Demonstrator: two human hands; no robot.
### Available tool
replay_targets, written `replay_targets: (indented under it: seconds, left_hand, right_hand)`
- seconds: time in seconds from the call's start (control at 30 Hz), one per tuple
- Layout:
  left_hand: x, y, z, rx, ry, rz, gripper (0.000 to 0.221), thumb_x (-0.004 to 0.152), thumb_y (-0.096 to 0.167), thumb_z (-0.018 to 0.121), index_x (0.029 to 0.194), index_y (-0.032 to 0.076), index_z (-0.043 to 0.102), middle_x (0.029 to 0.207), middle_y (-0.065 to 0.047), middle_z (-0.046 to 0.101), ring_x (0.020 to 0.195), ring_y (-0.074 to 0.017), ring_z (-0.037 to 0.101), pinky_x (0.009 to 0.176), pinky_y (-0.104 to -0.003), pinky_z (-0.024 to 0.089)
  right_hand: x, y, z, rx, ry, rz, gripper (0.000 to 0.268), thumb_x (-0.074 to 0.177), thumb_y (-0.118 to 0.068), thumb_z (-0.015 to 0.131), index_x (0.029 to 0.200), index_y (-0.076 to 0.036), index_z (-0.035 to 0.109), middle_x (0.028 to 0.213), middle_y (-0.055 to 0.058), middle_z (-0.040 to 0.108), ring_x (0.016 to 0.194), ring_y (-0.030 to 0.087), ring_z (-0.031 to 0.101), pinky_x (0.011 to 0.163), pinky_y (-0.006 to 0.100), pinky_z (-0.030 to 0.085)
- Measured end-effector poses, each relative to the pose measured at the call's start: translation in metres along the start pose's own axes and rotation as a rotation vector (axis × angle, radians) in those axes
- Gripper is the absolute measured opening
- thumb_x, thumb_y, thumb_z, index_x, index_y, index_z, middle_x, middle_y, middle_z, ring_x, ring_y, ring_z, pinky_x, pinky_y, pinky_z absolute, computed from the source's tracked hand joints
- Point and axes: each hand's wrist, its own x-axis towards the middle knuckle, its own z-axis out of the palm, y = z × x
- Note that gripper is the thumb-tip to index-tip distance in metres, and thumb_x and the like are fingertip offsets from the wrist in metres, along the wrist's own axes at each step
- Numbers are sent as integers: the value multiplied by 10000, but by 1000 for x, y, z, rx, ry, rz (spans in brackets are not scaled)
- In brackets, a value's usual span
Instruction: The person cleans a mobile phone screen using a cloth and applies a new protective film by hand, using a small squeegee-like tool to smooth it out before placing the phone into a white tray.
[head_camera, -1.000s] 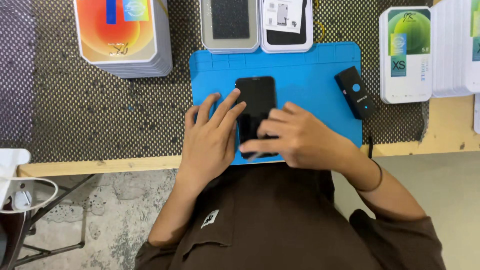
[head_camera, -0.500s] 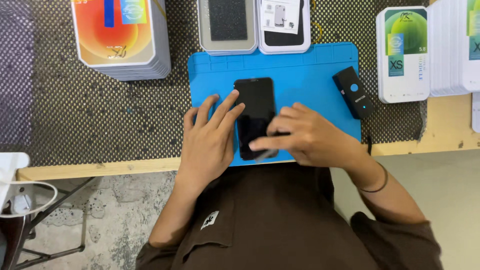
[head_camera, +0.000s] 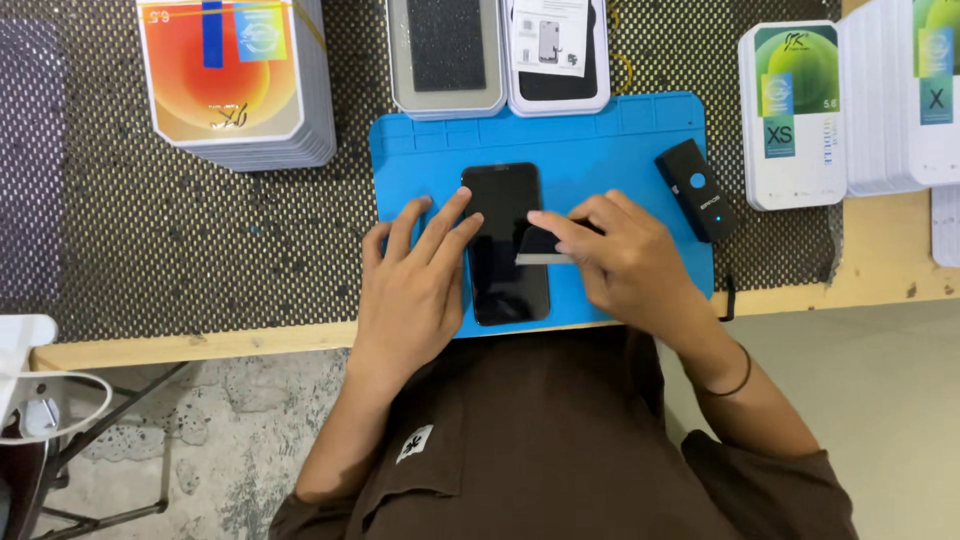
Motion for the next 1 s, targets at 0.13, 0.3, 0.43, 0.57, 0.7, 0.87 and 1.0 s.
replay_targets:
  seconds: [0.13, 0.3, 0.43, 0.57, 0.7, 0.87, 1.0]
  left_hand:
    - [0, 0, 0, -23, -19, -5, 386, 973, 28, 536, 1328, 134, 643, 1482, -64, 585, 1332, -362, 488, 1016, -510, 335]
    - [1, 3, 0, -4, 13, 17, 328, 1017, 60, 508, 1309, 106, 649, 1456, -105, 596, 1302, -374, 505, 999, -511, 353]
    - [0, 15, 8, -45, 86, -34, 290, 1011, 136, 560, 1283, 85, 647, 1427, -173, 569, 1236, -382, 524, 982, -514, 372]
    - [11, 47, 18, -66, 120, -76, 498, 967, 417, 576, 1243, 11, 655, 1267, -256, 552, 1108, -414, 562, 838, -484, 425]
    - [26, 63, 34, 233, 32, -121, 716, 855, 539, 714, 1259, -45, 623, 1148, -295, 554, 1025, -443, 564, 771, -474, 434]
    - [32, 65, 30, 205, -4, -165, 598, 809, 360, 734, 1221, -56, 612, 1025, -242, 555, 898, -398, 575, 675, -419, 440]
    - [27, 56, -9, -203, 75, -264, 454, 847, 138, 655, 1224, -116, 648, 1033, -307, 650, 895, -504, 678, 681, -494, 564]
  right_hand:
    - [-12, -20, -6, -76, -75, -45, 316, 1020, -111, 518, 1212, -205, 751, 875, 56, 587, 704, 244, 521, 665, 399, 480]
    - [-18, -25, -23, 172, -109, -44, 287, 989, -50, 564, 1168, -161, 759, 820, 93, 609, 708, 314, 575, 680, 413, 505]
    - [-41, 2, -22, 179, 95, 126, 335, 941, -96, 659, 1265, -96, 746, 889, 68, 674, 811, 287, 629, 777, 378, 541]
    - [-47, 6, -15, -145, 237, 160, 345, 937, -78, 679, 1272, -63, 762, 977, 101, 631, 860, 299, 597, 802, 427, 511]
    - [-43, 0, -13, -375, 294, 103, 322, 939, -115, 677, 1241, -83, 784, 1074, 103, 660, 1010, 316, 596, 866, 430, 461]
    - [-49, 6, -8, -375, 311, 118, 330, 936, -148, 668, 1244, -114, 781, 1122, 79, 685, 1079, 326, 604, 900, 431, 448]
    - [-49, 6, -9, -352, 320, 115, 323, 937, -145, 662, 1239, -114, 774, 1127, 89, 681, 1079, 337, 615, 900, 435, 438]
